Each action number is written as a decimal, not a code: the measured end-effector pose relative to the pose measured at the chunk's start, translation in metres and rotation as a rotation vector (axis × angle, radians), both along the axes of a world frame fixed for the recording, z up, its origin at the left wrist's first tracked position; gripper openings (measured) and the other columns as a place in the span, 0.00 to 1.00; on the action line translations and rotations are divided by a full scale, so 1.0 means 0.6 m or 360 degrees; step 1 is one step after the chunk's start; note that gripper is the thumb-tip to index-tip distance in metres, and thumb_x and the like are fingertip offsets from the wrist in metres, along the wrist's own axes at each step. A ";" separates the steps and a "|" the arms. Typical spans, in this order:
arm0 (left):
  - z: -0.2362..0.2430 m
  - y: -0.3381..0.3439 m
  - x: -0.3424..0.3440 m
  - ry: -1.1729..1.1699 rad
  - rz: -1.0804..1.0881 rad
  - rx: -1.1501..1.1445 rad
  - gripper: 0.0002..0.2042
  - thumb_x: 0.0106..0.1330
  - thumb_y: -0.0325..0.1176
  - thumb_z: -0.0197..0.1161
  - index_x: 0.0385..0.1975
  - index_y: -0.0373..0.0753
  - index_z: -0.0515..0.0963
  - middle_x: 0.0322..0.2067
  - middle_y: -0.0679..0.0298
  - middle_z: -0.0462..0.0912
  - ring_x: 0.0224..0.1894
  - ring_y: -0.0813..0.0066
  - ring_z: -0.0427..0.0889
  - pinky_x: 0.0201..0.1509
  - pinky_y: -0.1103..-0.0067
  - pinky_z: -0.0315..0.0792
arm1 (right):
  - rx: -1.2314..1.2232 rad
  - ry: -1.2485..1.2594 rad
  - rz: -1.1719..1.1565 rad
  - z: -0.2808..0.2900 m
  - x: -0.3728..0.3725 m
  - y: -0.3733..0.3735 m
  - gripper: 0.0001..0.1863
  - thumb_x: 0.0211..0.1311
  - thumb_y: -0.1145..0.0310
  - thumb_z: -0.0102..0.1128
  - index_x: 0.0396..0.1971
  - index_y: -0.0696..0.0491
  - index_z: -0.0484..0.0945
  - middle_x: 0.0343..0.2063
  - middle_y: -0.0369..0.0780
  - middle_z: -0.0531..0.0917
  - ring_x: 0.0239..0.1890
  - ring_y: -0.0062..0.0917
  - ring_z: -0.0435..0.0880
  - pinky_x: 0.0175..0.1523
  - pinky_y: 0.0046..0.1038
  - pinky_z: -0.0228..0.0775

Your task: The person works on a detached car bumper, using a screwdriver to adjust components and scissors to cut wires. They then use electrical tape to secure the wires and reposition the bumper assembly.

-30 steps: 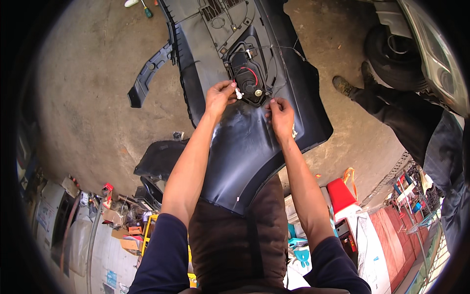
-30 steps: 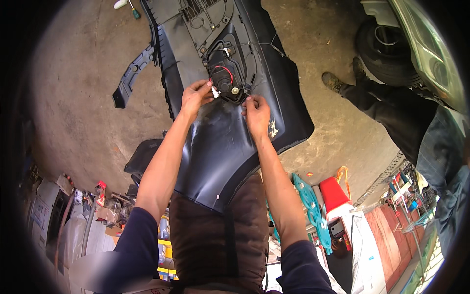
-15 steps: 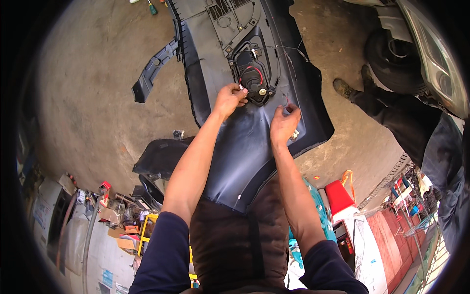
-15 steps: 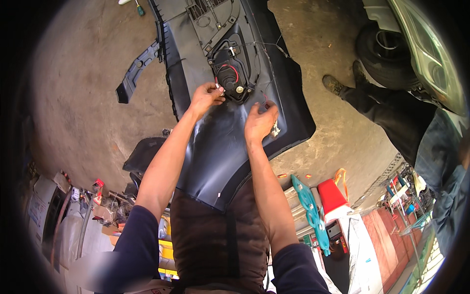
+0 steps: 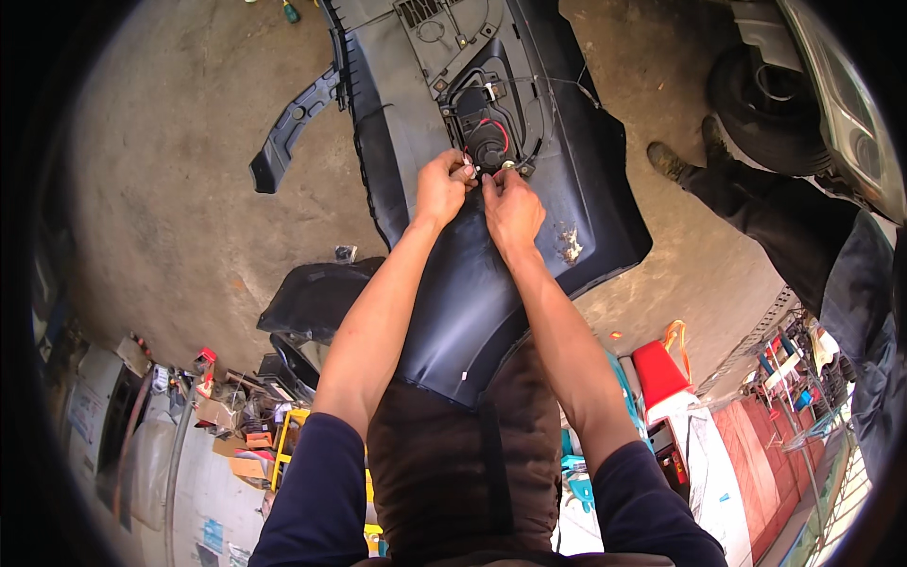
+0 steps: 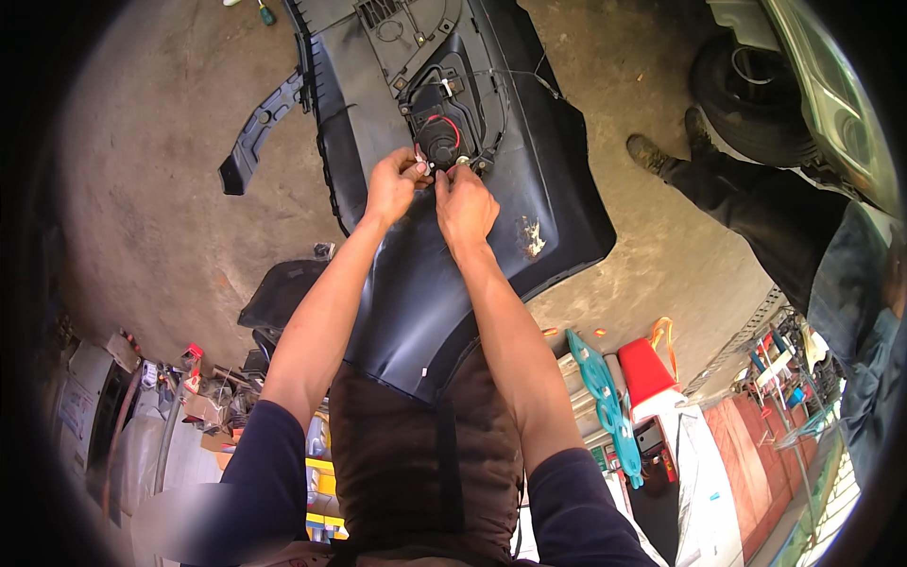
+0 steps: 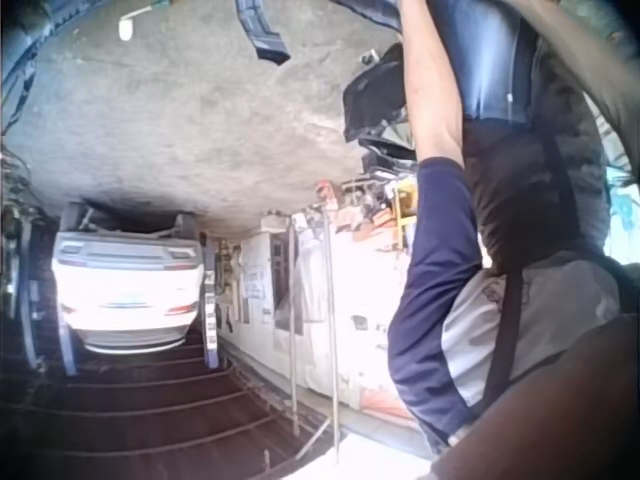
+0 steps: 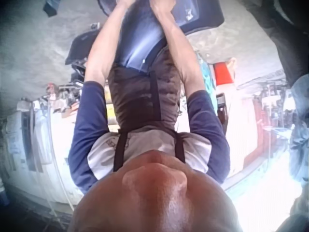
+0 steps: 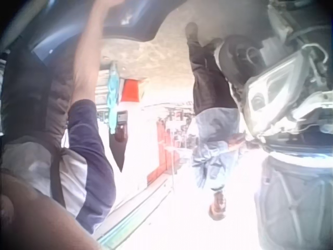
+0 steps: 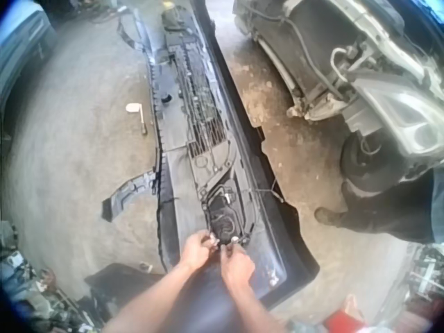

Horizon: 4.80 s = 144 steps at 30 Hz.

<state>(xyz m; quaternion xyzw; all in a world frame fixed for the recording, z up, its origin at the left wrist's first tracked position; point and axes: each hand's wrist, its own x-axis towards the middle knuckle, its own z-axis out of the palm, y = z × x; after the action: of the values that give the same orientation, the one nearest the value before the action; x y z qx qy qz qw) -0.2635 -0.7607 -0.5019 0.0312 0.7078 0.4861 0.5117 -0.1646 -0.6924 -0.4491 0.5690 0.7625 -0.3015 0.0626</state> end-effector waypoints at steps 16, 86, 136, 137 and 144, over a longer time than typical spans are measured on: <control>0.018 0.004 -0.015 -0.0026 -0.0339 -0.0141 0.09 0.72 0.26 0.54 0.49 0.32 0.72 0.32 0.60 0.81 0.27 0.77 0.81 0.31 0.79 0.76 | 0.0019 -0.0085 0.0358 -0.024 0.005 0.034 0.16 0.61 0.52 0.63 0.27 0.51 0.80 0.23 0.44 0.85 0.29 0.42 0.85 0.36 0.41 0.75; -0.012 0.029 0.053 -0.1073 0.1012 -0.0085 0.05 0.71 0.30 0.45 0.34 0.38 0.66 0.20 0.64 0.71 0.13 0.83 0.60 0.13 0.83 0.52 | 0.0036 0.0211 0.0411 -0.044 0.019 0.039 0.14 0.63 0.63 0.61 0.24 0.57 0.72 0.26 0.48 0.82 0.31 0.46 0.81 0.37 0.45 0.73; -0.002 0.005 0.030 -0.0317 0.0230 -0.0204 0.21 0.71 0.48 0.58 0.39 0.30 0.68 0.24 0.59 0.79 0.16 0.73 0.79 0.18 0.79 0.75 | -0.0289 0.0422 0.0399 -0.051 0.041 0.051 0.10 0.67 0.65 0.56 0.33 0.57 0.72 0.35 0.49 0.80 0.42 0.47 0.79 0.46 0.45 0.71; 0.004 0.011 0.035 -0.0328 0.0277 -0.0282 0.23 0.71 0.51 0.58 0.39 0.30 0.68 0.23 0.59 0.78 0.16 0.74 0.78 0.18 0.79 0.75 | -0.0276 0.0414 0.0396 -0.051 0.040 0.050 0.10 0.67 0.65 0.56 0.33 0.57 0.72 0.35 0.49 0.80 0.42 0.47 0.79 0.46 0.45 0.71; 0.003 0.025 0.075 -0.0487 0.0704 -0.0287 0.30 0.65 0.62 0.58 0.35 0.32 0.69 0.26 0.62 0.78 0.21 0.75 0.80 0.21 0.78 0.78 | -0.0218 0.0417 0.0393 -0.052 0.038 0.044 0.10 0.67 0.65 0.56 0.33 0.57 0.71 0.34 0.49 0.80 0.40 0.48 0.79 0.43 0.46 0.71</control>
<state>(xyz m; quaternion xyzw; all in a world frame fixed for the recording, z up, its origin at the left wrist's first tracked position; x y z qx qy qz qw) -0.2185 -0.7456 -0.4999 -0.2433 0.6523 0.5202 0.4946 -0.1421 -0.6659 -0.4801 0.4216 0.8058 -0.4141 0.0378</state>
